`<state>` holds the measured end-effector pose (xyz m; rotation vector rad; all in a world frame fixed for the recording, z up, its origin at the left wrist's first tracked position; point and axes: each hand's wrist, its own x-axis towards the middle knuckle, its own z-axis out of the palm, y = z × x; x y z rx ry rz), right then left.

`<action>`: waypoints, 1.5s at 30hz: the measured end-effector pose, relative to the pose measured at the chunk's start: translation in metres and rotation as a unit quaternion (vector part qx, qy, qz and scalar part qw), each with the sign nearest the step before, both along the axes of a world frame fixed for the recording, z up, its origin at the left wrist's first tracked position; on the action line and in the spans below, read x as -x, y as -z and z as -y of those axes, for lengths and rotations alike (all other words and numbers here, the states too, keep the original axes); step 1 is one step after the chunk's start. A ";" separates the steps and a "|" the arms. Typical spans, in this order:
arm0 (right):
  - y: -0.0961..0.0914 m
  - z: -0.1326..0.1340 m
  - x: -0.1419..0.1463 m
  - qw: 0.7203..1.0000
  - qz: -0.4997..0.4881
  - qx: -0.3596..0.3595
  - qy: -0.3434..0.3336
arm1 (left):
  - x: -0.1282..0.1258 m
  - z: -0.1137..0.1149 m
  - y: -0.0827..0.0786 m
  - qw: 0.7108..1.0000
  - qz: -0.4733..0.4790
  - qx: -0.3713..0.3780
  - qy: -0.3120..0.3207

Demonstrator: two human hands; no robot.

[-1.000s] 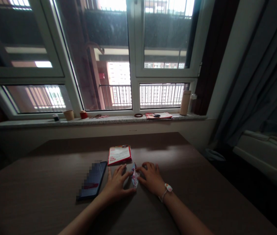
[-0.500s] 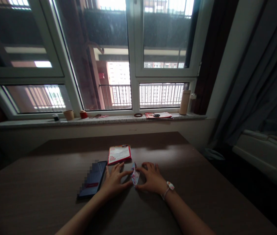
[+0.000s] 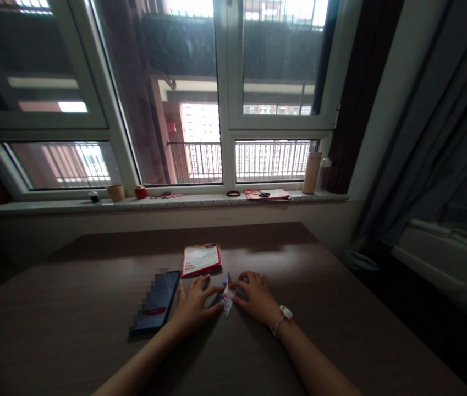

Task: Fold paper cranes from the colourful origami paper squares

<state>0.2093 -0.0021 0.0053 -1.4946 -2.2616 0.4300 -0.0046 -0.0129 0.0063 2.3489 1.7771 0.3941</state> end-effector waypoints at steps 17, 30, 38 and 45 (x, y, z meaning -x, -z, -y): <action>0.000 0.003 -0.001 1.000 0.006 0.025 -0.017 | 0.000 -0.004 0.002 0.999 0.018 -0.026 -0.006; 0.008 -0.007 0.001 0.998 -0.022 -0.057 0.002 | -0.003 -0.011 0.002 0.998 0.037 -0.052 -0.025; 0.002 -0.001 0.003 0.999 -0.016 -0.039 0.012 | -0.002 -0.011 0.002 0.998 0.031 -0.044 -0.033; 0.001 0.002 0.000 1.000 -0.008 -0.015 -0.002 | -0.002 0.001 -0.003 1.000 0.004 -0.024 -0.013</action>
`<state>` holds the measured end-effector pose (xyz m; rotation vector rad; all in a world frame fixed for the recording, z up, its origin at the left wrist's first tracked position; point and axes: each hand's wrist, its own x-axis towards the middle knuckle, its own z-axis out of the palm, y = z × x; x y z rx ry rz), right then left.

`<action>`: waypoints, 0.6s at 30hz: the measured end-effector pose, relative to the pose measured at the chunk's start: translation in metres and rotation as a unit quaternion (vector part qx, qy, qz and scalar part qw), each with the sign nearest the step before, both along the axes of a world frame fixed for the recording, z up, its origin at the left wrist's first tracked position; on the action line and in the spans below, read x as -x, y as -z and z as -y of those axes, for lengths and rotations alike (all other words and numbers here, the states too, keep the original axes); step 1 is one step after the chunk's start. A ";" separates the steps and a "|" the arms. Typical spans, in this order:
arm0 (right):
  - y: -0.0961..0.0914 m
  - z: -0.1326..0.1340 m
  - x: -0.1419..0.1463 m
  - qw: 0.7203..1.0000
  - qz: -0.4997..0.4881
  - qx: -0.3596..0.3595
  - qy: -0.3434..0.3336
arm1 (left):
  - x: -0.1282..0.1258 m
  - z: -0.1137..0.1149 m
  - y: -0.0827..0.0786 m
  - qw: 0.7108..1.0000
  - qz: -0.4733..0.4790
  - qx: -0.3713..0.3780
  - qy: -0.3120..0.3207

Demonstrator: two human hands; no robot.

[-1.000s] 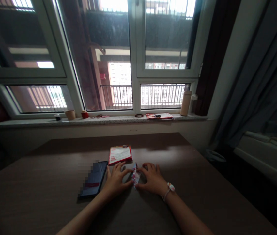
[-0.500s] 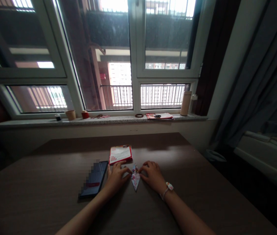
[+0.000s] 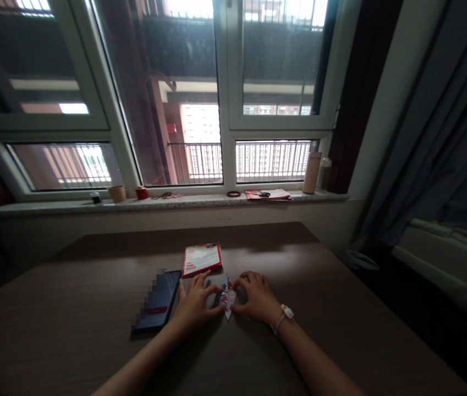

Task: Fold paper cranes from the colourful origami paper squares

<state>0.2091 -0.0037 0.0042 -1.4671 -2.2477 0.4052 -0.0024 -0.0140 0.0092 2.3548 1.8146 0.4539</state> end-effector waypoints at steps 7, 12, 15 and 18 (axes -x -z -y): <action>0.000 0.000 -0.001 1.000 -0.008 -0.005 -0.012 | -0.001 0.003 0.005 1.000 -0.004 -0.017 0.013; 0.002 0.000 0.003 1.000 -0.006 -0.021 -0.005 | -0.004 0.000 0.005 0.999 0.003 -0.041 0.000; 0.003 0.000 0.006 0.999 -0.004 -0.033 0.011 | -0.005 -0.001 0.006 0.999 0.006 -0.045 0.002; 0.003 0.001 0.008 0.999 0.002 -0.029 0.019 | -0.003 -0.002 0.007 0.999 0.012 -0.032 0.010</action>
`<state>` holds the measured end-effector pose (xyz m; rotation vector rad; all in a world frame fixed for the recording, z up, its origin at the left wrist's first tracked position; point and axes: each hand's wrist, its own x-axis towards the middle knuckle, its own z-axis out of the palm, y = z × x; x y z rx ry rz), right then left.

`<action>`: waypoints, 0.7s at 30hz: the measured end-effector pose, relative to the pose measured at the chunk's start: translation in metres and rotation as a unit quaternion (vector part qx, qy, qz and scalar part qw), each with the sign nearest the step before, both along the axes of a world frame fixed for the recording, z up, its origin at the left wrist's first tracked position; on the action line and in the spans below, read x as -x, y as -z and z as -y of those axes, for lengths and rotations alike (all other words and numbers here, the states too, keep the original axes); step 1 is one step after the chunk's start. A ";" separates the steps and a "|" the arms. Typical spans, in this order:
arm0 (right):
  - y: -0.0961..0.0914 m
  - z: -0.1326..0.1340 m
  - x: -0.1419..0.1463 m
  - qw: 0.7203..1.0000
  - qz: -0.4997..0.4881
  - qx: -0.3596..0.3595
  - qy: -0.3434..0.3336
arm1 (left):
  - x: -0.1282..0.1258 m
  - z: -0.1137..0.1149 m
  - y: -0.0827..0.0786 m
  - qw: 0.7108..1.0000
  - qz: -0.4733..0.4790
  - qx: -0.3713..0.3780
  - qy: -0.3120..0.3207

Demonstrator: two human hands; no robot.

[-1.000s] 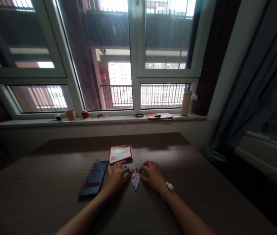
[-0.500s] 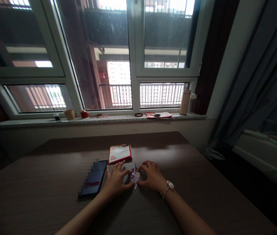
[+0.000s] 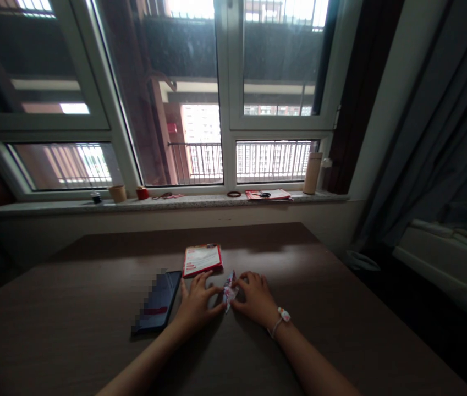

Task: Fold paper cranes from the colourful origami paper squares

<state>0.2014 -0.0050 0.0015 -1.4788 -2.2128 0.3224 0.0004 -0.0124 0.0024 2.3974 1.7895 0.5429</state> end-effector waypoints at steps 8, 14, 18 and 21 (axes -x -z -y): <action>-0.002 0.003 0.000 1.000 0.005 0.022 -0.002 | 0.010 -0.004 -0.002 0.997 -0.005 0.070 0.022; -0.003 0.003 -0.002 1.000 0.000 0.013 -0.022 | 0.013 -0.005 -0.003 0.998 0.001 0.065 0.024; 0.001 -0.005 -0.007 0.999 -0.028 0.013 -0.038 | 0.011 -0.003 -0.007 0.998 0.009 0.054 0.013; 0.004 -0.010 -0.011 0.997 -0.048 0.008 -0.056 | 0.010 -0.003 -0.008 0.999 0.012 0.041 0.004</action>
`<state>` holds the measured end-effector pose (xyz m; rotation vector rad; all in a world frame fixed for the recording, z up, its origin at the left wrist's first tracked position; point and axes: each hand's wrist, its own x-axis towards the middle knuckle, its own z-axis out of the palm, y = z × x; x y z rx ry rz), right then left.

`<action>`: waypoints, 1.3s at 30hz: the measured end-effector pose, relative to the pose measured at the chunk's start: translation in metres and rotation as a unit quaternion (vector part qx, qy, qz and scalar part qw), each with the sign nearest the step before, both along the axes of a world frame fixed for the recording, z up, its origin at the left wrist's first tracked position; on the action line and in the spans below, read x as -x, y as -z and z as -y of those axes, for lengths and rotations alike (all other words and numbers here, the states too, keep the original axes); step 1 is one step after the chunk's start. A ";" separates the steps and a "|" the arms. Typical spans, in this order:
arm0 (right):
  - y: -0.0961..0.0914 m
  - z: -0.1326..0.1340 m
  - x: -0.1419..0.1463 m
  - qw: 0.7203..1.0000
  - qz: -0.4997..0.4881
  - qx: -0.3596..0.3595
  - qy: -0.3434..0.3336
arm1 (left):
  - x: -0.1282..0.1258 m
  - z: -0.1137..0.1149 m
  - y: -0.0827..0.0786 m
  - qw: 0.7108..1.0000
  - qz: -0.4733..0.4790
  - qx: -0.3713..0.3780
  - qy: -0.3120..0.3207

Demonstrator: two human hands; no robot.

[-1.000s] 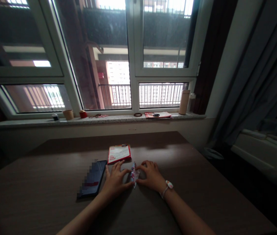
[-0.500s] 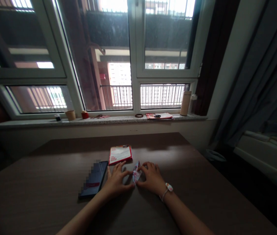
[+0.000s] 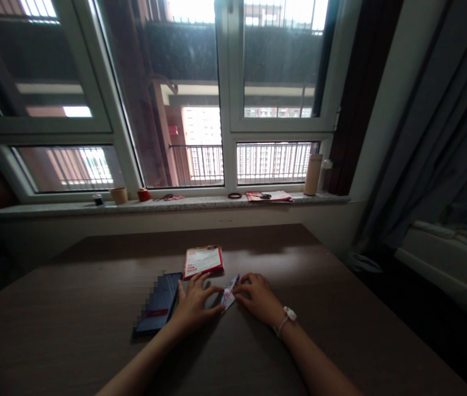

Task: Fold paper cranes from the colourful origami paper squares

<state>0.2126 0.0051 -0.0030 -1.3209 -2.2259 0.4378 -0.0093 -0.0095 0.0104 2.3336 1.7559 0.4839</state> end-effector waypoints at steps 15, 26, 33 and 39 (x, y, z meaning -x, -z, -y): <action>0.000 0.001 0.003 0.997 -0.029 -0.035 -0.062 | 0.000 -0.006 0.009 0.997 0.026 -0.072 -0.008; 0.001 0.002 0.006 0.997 -0.023 -0.056 -0.052 | 0.000 -0.006 0.009 0.998 0.030 -0.063 0.005; 0.002 0.005 0.010 0.996 -0.011 -0.074 -0.050 | -0.002 -0.008 0.012 0.998 0.028 -0.058 0.021; 0.000 0.008 0.013 0.998 -0.002 -0.058 -0.037 | -0.003 -0.008 0.009 0.999 0.030 -0.035 0.012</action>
